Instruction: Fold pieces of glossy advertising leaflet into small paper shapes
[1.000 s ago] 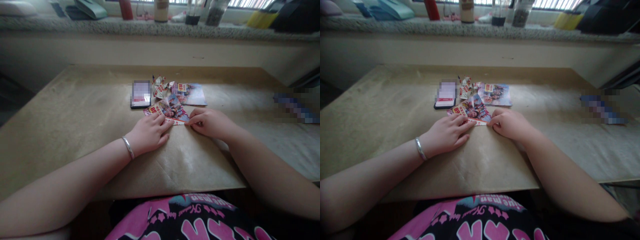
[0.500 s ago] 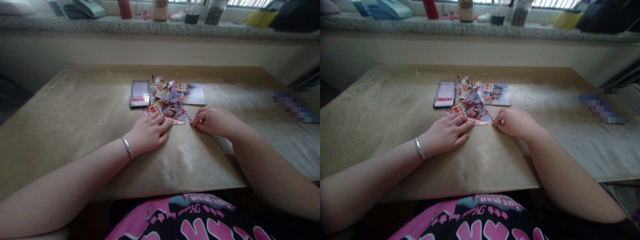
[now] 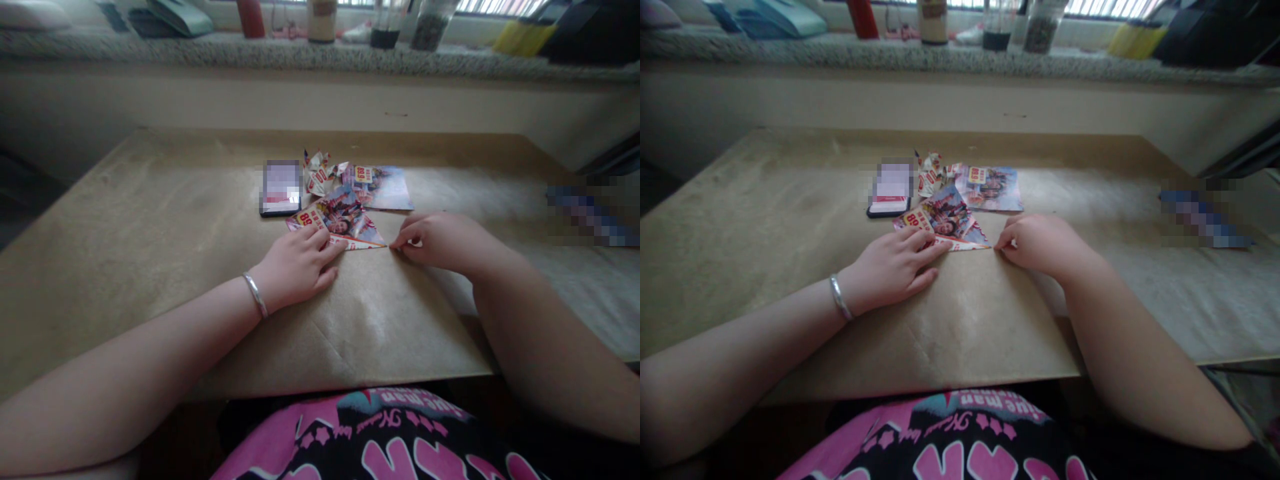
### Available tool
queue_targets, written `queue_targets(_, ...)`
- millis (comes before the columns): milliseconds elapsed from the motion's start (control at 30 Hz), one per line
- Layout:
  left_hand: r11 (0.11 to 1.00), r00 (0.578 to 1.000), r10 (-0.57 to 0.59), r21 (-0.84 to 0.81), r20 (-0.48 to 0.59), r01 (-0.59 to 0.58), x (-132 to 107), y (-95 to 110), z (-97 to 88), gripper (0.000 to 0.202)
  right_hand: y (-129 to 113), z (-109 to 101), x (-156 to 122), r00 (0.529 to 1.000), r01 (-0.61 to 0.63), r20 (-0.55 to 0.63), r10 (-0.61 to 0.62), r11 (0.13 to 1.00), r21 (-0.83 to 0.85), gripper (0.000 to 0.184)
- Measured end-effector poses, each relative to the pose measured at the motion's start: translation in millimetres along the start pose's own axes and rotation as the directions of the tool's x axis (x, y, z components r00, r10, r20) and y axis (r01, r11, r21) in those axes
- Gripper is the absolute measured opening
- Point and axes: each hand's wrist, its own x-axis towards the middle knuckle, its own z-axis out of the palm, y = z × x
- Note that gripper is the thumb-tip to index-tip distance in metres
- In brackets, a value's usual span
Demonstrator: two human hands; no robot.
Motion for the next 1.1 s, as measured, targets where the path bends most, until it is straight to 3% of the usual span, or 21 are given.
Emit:
queue_targets(133, 1.000, 1.000, -0.003, 0.007, -0.004, 0.003, 0, 0, 0.5, 0.050, -2, 0, -2, 0.987, -0.009, -0.159, 0.011, 1.000, 0.014, 0.027)
queue_targets(233, 1.000, 1.000, -0.001, 0.006, -0.007, 0.001, 0, 0, 0.5, 0.050, -8, 5, 1, 0.961, 0.127, -0.258, -0.101, 0.988, 0.086, 0.028)
queue_targets(300, 1.000, 1.000, 0.003, 0.007, -0.008, -0.003, 1, 1, 0.1, 0.050, -13, 8, 4, 0.947, 0.249, -0.230, -0.222, 0.964, 0.095, 0.028)
queue_targets(400, 1.000, 1.000, 0.005, 0.009, -0.016, -0.005, 2, 1, -1.2, 0.050, -20, 12, 7, 0.940, 0.303, -0.188, -0.284, 0.950, 0.081, 0.028)
queue_targets(633, 1.000, 1.000, -0.002, -0.010, -0.018, 0.002, 0, 0, 0.8, 0.051, -17, 17, 10, 0.975, 0.146, -0.189, -0.115, 0.976, 0.163, 0.028)
queue_targets(867, 0.996, 0.997, -0.021, -0.083, -0.076, 0.014, -3, -3, 7.0, 0.052, -23, 23, 14, 0.972, 0.147, -0.210, -0.103, 0.968, 0.204, 0.026)
queue_targets(1100, 0.995, 0.996, 0.019, -0.093, -0.085, -0.027, -1, -3, 3.5, 0.049, -30, 20, 13, 0.979, 0.048, -0.204, -0.006, 0.979, 0.200, 0.016)
